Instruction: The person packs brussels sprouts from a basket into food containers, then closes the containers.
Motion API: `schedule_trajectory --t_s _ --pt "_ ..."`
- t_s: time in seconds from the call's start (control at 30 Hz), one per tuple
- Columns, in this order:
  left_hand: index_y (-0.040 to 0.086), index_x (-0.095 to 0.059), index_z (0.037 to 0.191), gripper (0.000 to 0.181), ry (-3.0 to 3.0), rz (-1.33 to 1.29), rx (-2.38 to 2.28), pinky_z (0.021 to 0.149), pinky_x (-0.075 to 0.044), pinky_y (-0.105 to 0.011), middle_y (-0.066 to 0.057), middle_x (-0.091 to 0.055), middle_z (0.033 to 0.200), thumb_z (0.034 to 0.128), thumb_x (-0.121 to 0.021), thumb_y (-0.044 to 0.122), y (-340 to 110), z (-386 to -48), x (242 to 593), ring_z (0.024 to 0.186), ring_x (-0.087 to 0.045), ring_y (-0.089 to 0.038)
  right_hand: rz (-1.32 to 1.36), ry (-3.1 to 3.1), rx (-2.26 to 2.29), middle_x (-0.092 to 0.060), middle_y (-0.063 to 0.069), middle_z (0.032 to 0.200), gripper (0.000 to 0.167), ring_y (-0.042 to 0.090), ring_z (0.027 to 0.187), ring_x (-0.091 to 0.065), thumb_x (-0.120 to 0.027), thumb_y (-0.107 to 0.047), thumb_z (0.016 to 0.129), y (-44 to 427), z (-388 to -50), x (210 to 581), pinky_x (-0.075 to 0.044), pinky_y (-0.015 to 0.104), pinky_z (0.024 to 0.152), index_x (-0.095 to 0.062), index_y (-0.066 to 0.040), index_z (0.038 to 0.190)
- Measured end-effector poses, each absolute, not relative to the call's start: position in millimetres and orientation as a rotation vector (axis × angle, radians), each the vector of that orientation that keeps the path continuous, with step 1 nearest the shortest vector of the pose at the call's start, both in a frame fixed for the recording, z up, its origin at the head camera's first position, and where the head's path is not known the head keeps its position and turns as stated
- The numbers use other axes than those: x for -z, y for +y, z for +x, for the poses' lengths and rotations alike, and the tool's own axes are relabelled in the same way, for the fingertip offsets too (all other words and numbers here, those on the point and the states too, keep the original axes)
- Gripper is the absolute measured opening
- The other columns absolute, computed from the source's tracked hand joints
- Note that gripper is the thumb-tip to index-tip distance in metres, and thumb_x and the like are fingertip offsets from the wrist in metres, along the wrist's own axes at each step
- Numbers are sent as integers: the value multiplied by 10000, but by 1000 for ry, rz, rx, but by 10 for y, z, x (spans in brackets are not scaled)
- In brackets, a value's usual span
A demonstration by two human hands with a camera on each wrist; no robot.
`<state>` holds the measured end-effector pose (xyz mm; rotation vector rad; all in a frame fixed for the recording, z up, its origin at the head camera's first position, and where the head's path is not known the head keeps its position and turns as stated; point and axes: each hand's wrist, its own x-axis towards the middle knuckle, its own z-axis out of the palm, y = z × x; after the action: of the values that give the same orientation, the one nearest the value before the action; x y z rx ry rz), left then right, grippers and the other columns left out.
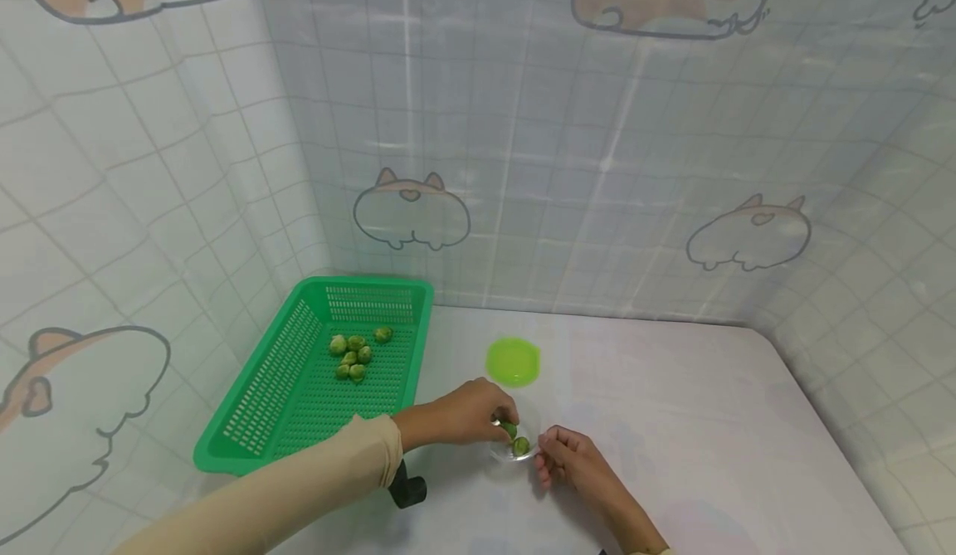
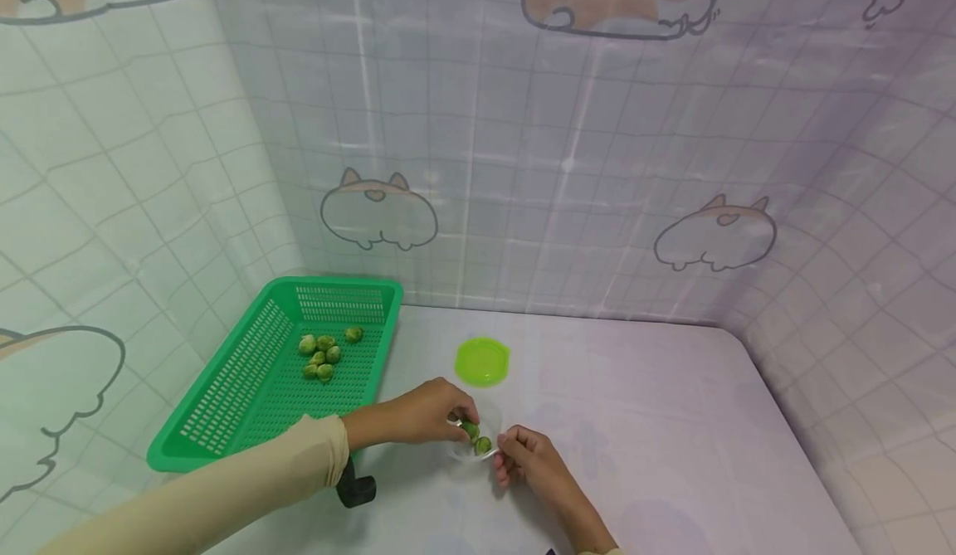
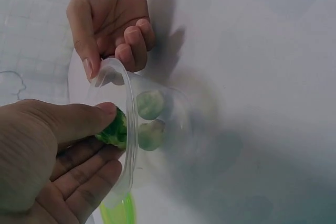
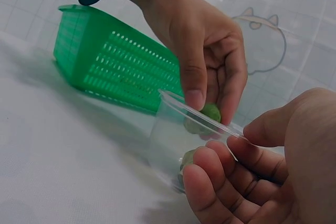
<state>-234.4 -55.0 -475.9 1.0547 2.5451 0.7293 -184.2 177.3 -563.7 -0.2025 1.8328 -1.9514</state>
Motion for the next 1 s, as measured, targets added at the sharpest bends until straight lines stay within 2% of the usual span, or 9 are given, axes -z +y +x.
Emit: schedule_trajectory --t_s 0.27,0.5,0.73,1.0 --pt "150 -784 934 126 2539 1049 -595 689 -515 -137 147 -713 839 826 -838 113 -459 -2334 4797 775 -601 61 -206 1816 1954 -647 28 862 314 113 706 -602 -557 -269 1044 1772 -1838 5649 -558 245 655 -570 42 1005" --pt "150 -785 913 118 2555 1059 -513 670 -507 -130 143 -703 810 819 -841 106 -419 -2316 4769 745 -588 52 -185 1816 1953 -646 28 861 263 124 713 -599 -567 -273 1038 1762 -1837 5650 -560 257 660 -591 -20 971" --pt "159 -775 859 98 2579 1055 -403 595 -481 -152 162 -629 716 809 -849 117 -385 -2285 4754 655 -544 7 -183 1836 1953 -643 40 863 324 133 718 -603 -565 -268 1038 1768 -1836 5647 -561 260 666 -577 55 1013" --pt "170 -777 821 105 2565 1043 -318 579 -483 -142 162 -639 700 790 -870 132 -324 -2273 4781 640 -567 19 -196 1848 1949 -646 35 855 269 137 721 -609 -560 -253 1040 1763 -1827 5643 -564 264 667 -593 8 985"
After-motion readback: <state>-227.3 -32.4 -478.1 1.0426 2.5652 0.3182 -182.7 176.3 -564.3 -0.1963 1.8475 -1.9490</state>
